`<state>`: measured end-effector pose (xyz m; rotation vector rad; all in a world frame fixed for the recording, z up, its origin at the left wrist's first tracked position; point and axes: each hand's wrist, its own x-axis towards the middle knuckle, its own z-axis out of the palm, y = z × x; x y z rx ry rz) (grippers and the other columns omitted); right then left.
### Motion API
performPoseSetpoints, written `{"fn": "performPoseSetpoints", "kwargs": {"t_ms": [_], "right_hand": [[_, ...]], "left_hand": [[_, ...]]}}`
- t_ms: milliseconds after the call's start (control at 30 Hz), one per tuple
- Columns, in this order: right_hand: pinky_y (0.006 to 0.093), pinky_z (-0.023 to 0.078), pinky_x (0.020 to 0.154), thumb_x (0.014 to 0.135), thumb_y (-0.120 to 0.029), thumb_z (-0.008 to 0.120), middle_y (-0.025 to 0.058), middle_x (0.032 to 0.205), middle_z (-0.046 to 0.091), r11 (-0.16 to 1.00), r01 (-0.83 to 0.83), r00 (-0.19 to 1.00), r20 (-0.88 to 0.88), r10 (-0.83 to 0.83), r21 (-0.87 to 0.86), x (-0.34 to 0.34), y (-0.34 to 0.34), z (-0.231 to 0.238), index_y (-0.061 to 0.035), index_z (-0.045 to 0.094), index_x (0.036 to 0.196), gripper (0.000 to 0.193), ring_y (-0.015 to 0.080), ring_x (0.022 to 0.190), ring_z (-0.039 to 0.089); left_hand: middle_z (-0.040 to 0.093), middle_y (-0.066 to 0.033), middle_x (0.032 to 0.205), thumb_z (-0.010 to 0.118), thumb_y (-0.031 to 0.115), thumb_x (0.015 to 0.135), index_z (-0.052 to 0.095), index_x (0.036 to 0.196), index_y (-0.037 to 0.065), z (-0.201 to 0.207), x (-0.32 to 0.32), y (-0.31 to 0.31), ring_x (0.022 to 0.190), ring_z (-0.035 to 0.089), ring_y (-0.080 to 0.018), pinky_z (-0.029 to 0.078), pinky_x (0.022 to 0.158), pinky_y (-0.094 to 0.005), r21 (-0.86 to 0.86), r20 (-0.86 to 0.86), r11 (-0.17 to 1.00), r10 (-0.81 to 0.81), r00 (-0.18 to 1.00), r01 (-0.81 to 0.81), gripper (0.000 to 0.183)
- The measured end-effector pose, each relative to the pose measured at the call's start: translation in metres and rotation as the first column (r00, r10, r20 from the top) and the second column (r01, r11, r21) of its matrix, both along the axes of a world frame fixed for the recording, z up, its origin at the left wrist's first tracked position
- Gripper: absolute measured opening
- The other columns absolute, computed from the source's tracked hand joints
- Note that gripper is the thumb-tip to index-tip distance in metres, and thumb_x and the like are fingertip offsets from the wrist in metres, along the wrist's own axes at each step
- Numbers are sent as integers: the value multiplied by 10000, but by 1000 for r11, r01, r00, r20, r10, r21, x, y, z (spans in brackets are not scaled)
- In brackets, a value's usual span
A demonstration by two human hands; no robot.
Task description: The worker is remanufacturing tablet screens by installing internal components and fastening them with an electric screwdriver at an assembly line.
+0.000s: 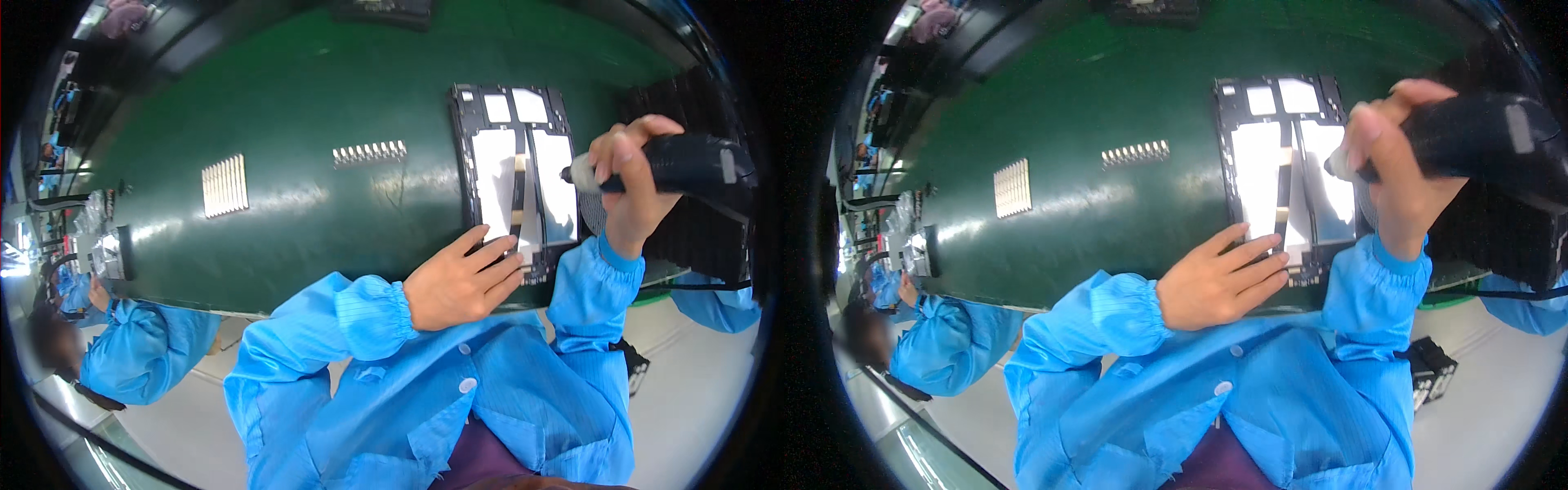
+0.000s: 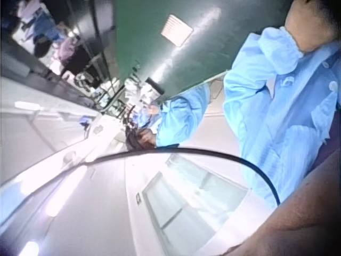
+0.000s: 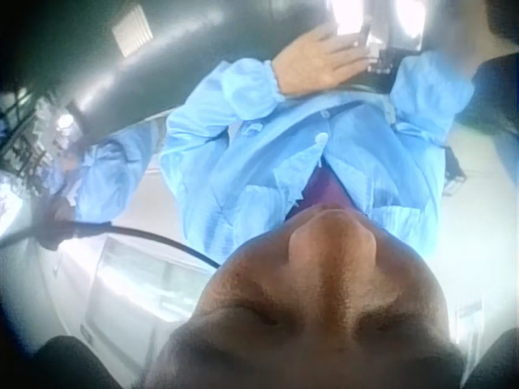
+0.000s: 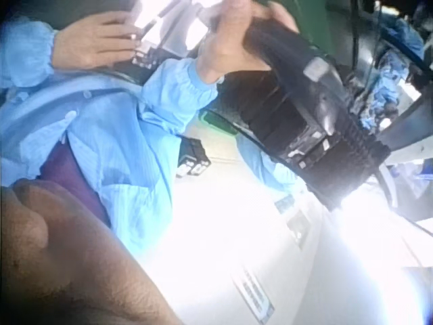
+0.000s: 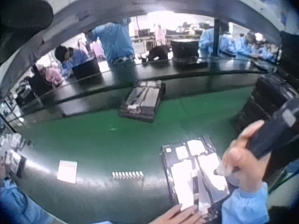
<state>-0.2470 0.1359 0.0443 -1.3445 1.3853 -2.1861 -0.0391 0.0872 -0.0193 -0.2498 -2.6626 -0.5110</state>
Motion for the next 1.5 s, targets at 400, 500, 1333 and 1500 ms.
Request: {"fn": "performPoseSetpoints", "kwargs": {"t_ms": [400, 500, 1333, 1500], "right_hand": [[198, 402, 528, 727, 48, 688, 21, 637, 536, 967, -246, 961, 147, 235, 62, 18, 8, -23, 6, 456, 989, 353, 65, 562, 502], [224, 426, 500, 723, 101, 636, 48, 606, 512, 909, -328, 943, 147, 298, 259, 23, 4, -23, -16, 405, 985, 368, 99, 514, 506], [205, 394, 470, 665, 14, 703, 19, 661, 534, 953, -261, 962, 130, 241, 157, 24, -11, -31, 14, 469, 1087, 482, 49, 519, 485], [211, 415, 498, 688, -14, 727, -10, 521, 468, 961, -210, 976, 96, 195, 180, 26, -9, -32, -16, 488, 1000, 393, 47, 480, 465]], "left_hand": [[546, -156, 1189, 677, 162, 718, 579, 1106, 37, 12, -55, -152, 1118, 518, -297, 447, 895, -415, -195, 113, 975, -88, 990, 109, 419], [539, -127, 1175, 667, 197, 719, 576, 1080, 46, 9, -98, -172, 1103, 513, -286, 446, 883, -383, -182, 62, 983, -11, 998, 22, 402], [437, -152, 1296, 573, 291, 740, 445, 1250, 155, 7, -82, -318, 1221, 403, -319, 321, 989, -516, -666, 205, 549, 786, 583, -505, 543], [480, -107, 1260, 607, -11, 600, 442, 1196, 78, 5, -56, -347, 1177, 450, -271, 391, 935, -421, -620, 75, 490, 815, 575, -613, 625]]}}
